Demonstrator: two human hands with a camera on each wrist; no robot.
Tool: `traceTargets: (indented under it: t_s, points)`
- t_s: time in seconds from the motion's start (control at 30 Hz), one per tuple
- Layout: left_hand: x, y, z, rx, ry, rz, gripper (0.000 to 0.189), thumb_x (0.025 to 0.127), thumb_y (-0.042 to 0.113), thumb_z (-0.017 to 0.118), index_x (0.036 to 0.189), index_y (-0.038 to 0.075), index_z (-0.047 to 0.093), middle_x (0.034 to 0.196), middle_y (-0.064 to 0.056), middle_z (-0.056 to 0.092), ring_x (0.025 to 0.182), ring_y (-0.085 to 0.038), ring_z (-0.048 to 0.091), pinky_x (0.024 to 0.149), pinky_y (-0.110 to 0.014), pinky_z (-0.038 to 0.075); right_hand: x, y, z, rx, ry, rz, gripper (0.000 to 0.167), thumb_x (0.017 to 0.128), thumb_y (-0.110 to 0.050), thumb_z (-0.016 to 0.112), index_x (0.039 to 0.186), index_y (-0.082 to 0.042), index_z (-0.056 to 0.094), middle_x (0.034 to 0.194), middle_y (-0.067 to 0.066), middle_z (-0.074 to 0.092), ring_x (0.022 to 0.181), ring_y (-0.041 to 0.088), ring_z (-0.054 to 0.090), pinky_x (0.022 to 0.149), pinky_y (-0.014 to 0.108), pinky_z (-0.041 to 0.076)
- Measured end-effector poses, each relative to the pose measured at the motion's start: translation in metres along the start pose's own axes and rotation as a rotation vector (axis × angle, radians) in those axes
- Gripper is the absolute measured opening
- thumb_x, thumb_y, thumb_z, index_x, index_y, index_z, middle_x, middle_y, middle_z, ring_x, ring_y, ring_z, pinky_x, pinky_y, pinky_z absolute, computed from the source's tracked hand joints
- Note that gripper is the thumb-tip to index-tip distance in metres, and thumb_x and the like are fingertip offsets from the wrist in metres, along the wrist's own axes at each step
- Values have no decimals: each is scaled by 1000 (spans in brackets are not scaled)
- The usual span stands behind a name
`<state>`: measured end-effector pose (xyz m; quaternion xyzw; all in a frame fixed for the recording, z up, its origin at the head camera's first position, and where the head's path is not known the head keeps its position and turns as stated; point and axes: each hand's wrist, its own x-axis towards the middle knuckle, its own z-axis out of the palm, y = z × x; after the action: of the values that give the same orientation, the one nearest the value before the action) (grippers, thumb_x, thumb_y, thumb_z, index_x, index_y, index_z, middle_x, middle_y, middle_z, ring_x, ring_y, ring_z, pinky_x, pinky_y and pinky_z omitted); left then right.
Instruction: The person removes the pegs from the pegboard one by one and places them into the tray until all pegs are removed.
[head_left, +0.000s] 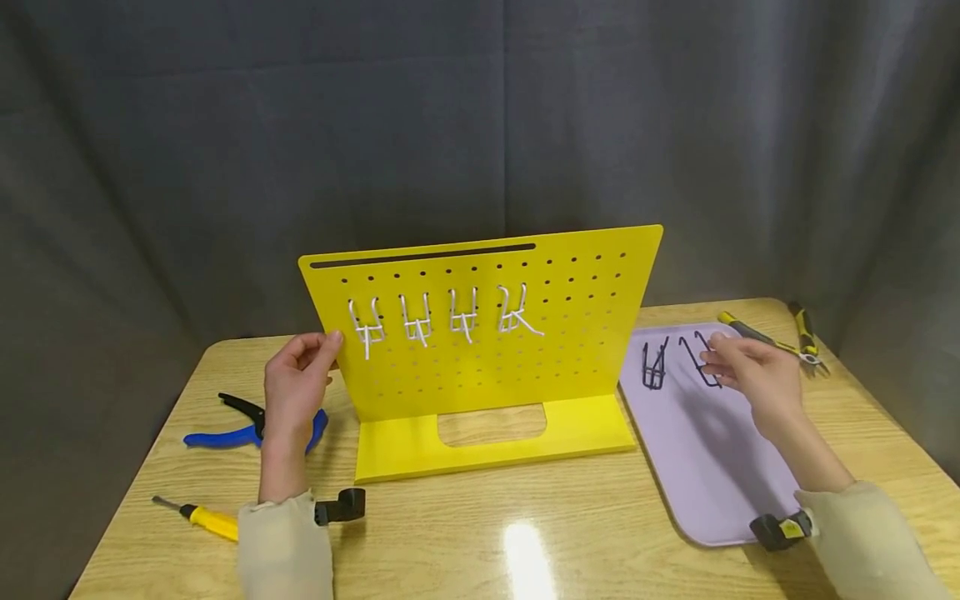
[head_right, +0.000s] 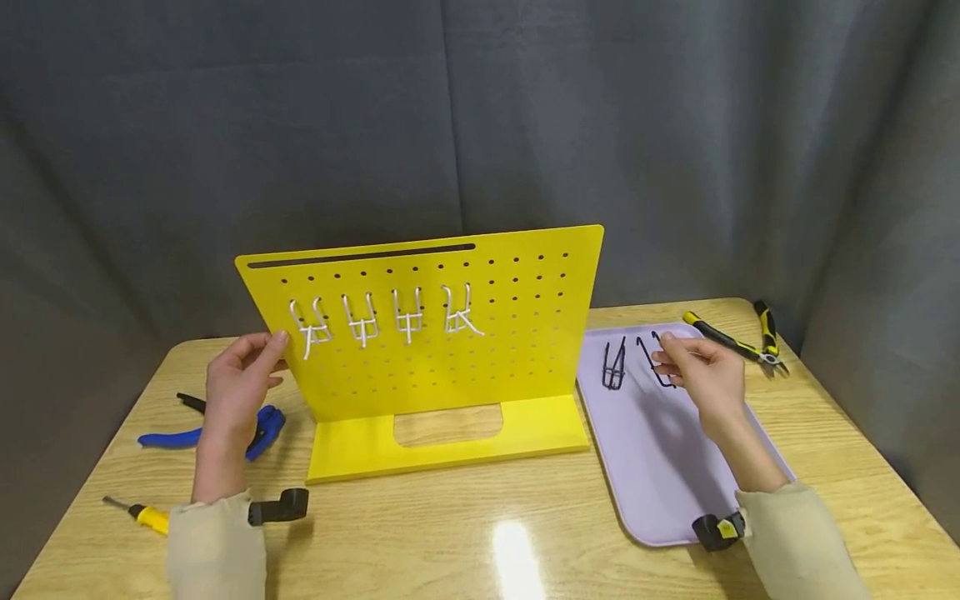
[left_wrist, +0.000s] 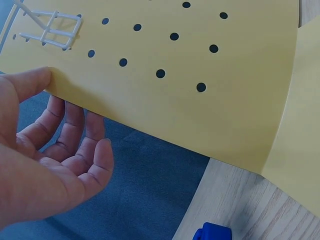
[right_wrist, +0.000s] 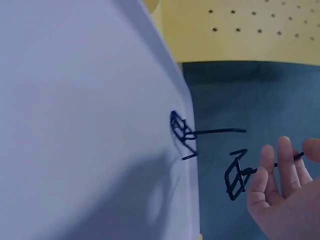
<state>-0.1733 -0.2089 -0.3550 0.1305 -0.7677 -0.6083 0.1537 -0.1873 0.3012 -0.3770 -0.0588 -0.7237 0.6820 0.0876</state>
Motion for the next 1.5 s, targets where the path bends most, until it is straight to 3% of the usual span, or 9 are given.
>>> traceTargets:
  t_s: [0.13, 0.33, 0.5, 0.83, 1.0, 1.13, 1.37, 1.5]
  points:
    - [0, 0, 0, -2, -1, -1, 45, 91, 45, 62, 108, 3, 61, 91, 5, 59, 88, -14, 57, 77, -28, 42, 12, 5, -2, -14, -6, 47, 8, 91, -29, 67, 87, -22, 71, 75, -11, 71, 68, 6, 69, 63, 17, 52]
    - [1, 0, 1, -5, 2, 1, 44, 91, 44, 62, 108, 4, 62, 91, 5, 59, 86, -12, 57, 78, -29, 43, 26, 11, 0, 115, 17, 140, 11, 91, -27, 68, 82, -20, 70, 73, -8, 71, 66, 8, 69, 62, 19, 53]
    - [1, 1, 1, -11, 3, -8, 44, 91, 44, 62, 108, 4, 62, 91, 5, 59, 86, -11, 56, 79, -30, 42, 35, 21, 2, 127, 43, 182, 12, 91, -24, 67, 82, -18, 70, 72, -6, 71, 64, 9, 68, 61, 20, 53]
    - [1, 3, 3, -2, -8, 0, 46, 92, 44, 61, 111, 2, 61, 95, 3, 59, 95, -22, 57, 79, -29, 42, 38, 32, 0, 81, 82, 212, 15, 91, -30, 67, 80, -18, 67, 70, -10, 70, 63, 6, 67, 59, 18, 52]
    - [1, 3, 3, -12, -8, -4, 46, 92, 44, 61, 112, 2, 60, 98, 0, 59, 96, -24, 56, 80, -31, 41, 42, 33, 0, 43, 93, 220, 17, 91, -31, 66, 90, -14, 64, 72, -10, 70, 63, 7, 67, 58, 19, 52]
    - [1, 2, 2, -7, -3, -11, 46, 91, 44, 61, 111, 3, 61, 96, 2, 58, 95, -23, 57, 80, -30, 42, 44, 33, -2, 16, 58, 228, 25, 93, -33, 64, 99, -9, 59, 74, -10, 70, 63, 7, 67, 57, 20, 51]
    - [1, 1, 0, -4, -10, -1, 46, 92, 44, 62, 110, 2, 61, 91, 4, 58, 93, -21, 58, 78, -29, 42, 42, 30, -3, -93, -124, 171, 36, 96, -30, 59, 116, -1, 49, 79, -14, 69, 70, 9, 69, 62, 22, 53]
    - [1, 1, -1, 0, -11, 0, 46, 92, 44, 61, 111, 2, 61, 90, 5, 58, 92, -20, 58, 78, -29, 42, 40, 25, 0, -179, -183, 127, 64, 96, -32, 59, 141, 3, 30, 82, -16, 68, 71, 13, 70, 62, 23, 54]
